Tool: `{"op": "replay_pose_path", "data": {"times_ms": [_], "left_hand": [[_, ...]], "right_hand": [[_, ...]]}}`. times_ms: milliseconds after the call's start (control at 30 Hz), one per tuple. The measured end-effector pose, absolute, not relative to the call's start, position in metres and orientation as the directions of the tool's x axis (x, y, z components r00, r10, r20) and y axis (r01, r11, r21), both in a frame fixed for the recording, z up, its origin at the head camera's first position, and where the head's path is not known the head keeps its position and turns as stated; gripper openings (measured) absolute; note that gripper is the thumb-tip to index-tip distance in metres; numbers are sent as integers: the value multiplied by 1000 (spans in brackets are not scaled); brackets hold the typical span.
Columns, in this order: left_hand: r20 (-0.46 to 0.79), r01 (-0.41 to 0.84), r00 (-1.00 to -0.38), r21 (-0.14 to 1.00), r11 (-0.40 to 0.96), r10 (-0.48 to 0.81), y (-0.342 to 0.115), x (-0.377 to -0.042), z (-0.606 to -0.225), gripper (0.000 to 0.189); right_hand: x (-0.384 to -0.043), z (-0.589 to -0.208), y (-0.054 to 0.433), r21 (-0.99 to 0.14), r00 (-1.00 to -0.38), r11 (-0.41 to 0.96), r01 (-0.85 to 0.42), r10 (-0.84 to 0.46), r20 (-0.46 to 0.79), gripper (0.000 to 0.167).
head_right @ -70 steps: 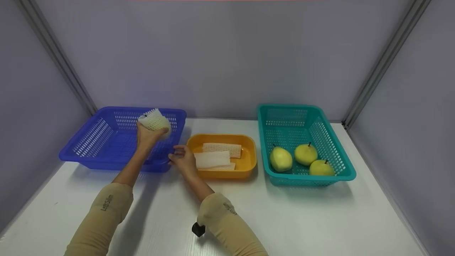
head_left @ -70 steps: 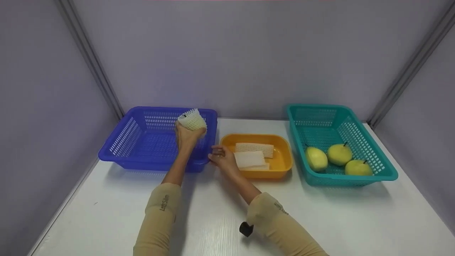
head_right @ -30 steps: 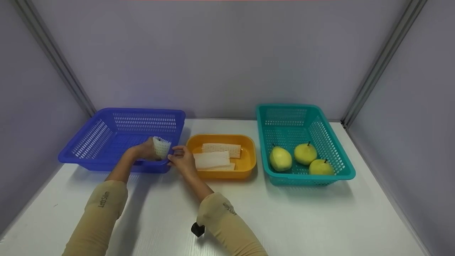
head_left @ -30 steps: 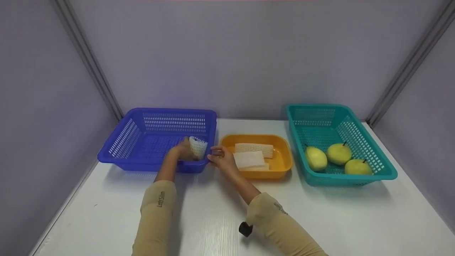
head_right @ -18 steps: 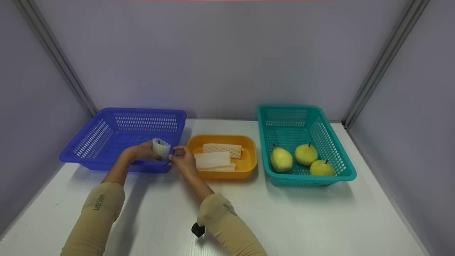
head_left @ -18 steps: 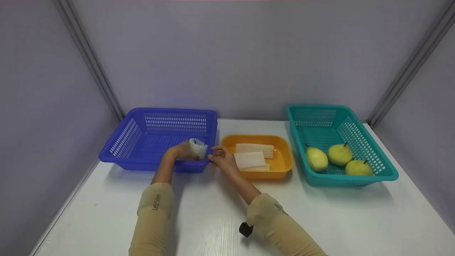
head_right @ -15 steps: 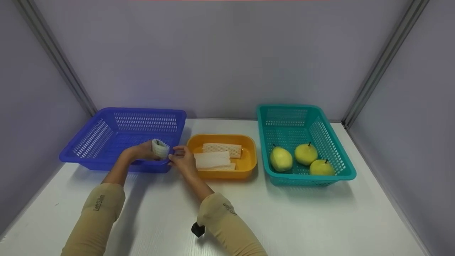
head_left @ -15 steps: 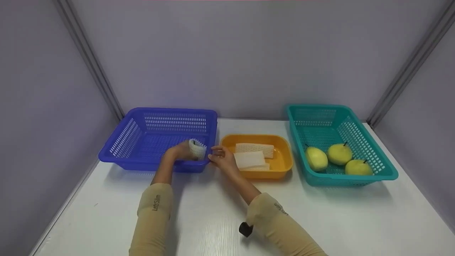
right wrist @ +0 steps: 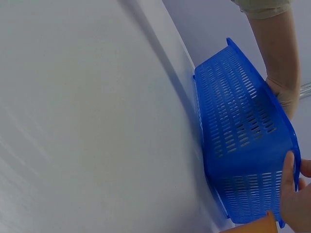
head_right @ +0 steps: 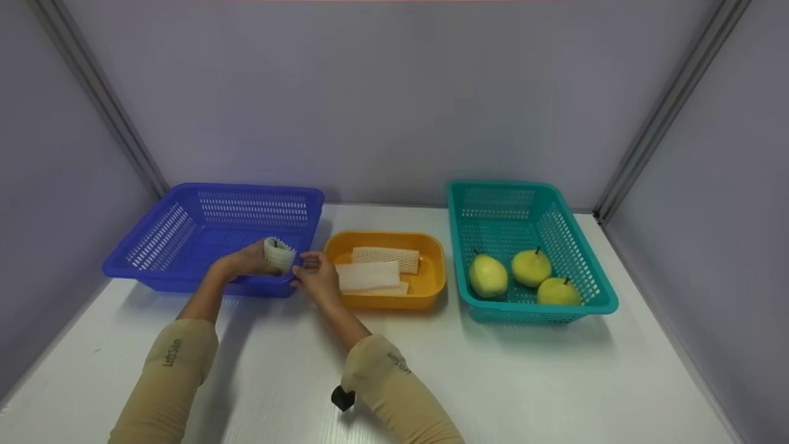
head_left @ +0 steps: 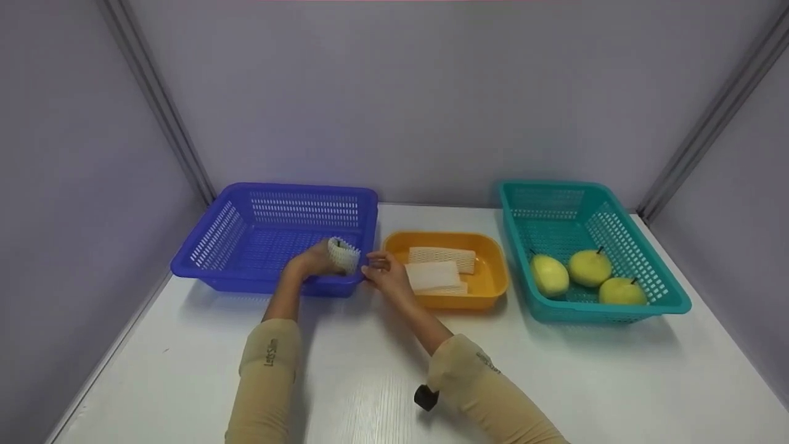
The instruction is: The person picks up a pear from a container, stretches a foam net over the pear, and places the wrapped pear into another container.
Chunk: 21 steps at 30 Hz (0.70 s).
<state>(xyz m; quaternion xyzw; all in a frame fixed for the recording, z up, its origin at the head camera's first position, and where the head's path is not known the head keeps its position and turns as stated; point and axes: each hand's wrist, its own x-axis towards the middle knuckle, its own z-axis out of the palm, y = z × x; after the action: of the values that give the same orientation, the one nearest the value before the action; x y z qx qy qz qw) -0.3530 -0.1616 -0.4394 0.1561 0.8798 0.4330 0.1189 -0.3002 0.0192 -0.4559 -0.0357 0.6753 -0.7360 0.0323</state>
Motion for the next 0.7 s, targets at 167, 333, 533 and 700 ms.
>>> {"op": "replay_pose_path", "data": {"times_ms": [167, 333, 533, 700], "left_hand": [[-105, 76, -942, 859, 507, 319, -160, -352, -437, 59], [-137, 22, -956, 848, 530, 260, -157, -352, -435, 87], [-72, 40, -973, 879, 475, 217, -156, -352, -431, 89], [-3, 73, -983, 909, 410, 182, -161, -350, -432, 78]], "right_hand": [[-298, -455, 21, -998, -991, -31, -51, -119, 54, 24], [-295, -456, 27, -989, -980, -1, -149, -136, 148, 26], [-291, -453, 34, -980, -980, -105, -171, -82, 180, 25], [-286, -450, 44, -958, -967, -176, -228, -71, 243, 21]]}}
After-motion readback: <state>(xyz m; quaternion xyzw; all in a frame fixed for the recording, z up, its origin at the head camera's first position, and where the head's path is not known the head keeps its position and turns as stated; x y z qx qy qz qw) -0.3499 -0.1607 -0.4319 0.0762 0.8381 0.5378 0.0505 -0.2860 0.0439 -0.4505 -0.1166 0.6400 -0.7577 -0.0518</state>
